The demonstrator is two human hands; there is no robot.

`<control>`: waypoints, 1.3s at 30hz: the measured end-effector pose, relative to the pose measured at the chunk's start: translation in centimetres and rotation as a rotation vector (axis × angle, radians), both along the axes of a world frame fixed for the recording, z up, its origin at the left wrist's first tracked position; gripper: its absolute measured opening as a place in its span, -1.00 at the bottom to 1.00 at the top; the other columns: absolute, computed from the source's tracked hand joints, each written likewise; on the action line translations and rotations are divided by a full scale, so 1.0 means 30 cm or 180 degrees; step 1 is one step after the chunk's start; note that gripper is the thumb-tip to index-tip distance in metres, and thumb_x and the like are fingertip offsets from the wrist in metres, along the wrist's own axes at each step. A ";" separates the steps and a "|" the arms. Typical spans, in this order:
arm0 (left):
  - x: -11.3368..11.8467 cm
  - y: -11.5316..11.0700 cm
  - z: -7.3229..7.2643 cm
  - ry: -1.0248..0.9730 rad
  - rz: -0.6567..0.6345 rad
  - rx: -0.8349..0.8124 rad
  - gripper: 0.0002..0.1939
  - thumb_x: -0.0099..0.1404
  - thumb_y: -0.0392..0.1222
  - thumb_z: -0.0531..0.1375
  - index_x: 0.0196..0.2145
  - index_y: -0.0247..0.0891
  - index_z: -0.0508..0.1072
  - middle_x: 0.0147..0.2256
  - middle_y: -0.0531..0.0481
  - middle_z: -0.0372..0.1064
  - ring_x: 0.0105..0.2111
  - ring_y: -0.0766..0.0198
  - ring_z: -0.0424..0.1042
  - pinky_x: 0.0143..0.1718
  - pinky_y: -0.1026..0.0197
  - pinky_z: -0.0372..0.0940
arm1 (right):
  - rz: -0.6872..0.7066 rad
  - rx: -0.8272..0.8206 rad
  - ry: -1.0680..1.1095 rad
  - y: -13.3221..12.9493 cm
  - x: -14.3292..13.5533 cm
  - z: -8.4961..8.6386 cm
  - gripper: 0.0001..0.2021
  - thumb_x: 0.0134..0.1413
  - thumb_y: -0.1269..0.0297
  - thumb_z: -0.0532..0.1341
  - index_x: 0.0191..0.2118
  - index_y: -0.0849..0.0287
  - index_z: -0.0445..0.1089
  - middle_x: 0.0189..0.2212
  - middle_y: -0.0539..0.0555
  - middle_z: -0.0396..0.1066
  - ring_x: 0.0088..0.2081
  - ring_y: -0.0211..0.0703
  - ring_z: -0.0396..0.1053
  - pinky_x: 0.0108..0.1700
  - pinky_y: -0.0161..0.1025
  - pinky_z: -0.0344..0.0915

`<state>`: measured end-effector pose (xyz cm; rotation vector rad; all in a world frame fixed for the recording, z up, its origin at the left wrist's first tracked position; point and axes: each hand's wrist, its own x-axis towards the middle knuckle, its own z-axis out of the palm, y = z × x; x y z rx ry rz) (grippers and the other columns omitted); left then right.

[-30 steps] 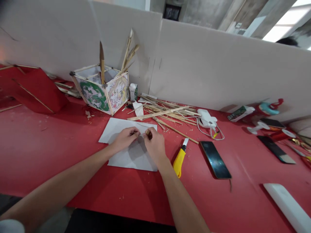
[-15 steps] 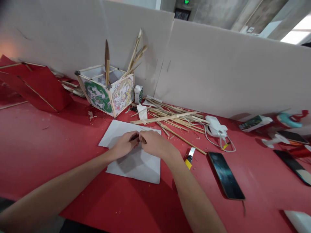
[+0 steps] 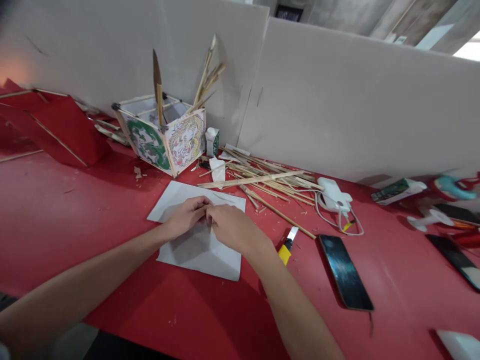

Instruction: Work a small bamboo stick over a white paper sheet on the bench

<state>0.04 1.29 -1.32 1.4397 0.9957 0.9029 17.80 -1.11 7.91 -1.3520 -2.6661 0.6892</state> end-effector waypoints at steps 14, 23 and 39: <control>0.005 0.001 -0.003 -0.0053 -0.0022 -0.0025 -0.89 0.29 -0.20 0.14 -0.26 -0.26 0.43 -0.48 0.09 0.36 -0.50 0.36 0.33 -0.43 0.28 0.21 | 0.0216 0.0028 -0.0736 -0.017 0.001 -0.016 -0.77 0.15 0.60 0.06 -0.33 0.18 0.40 -0.34 0.09 0.48 -0.34 -0.21 0.35 -0.37 -0.26 -0.02; 0.001 0.003 -0.009 0.0019 0.0141 0.0011 -0.83 0.34 -0.09 0.15 -0.27 -0.24 0.43 -0.49 0.10 0.34 -0.52 0.36 0.29 -0.47 0.29 0.14 | 0.0087 0.0547 -0.1235 -0.082 -0.091 0.001 -0.62 0.08 0.66 0.02 -0.12 0.28 0.49 -0.26 0.24 0.54 -0.28 -0.05 0.48 -0.34 -0.21 0.12; 0.002 0.006 -0.007 0.0255 0.0085 0.0015 -0.84 0.34 -0.10 0.14 -0.26 -0.22 0.44 -0.50 0.09 0.35 -0.51 0.33 0.31 -0.47 0.27 0.14 | -0.0607 0.0565 -0.1262 0.014 -0.037 -0.007 -0.70 0.14 0.48 0.06 -0.19 0.26 0.54 -0.25 0.28 0.57 -0.24 0.03 0.51 -0.31 -0.20 0.18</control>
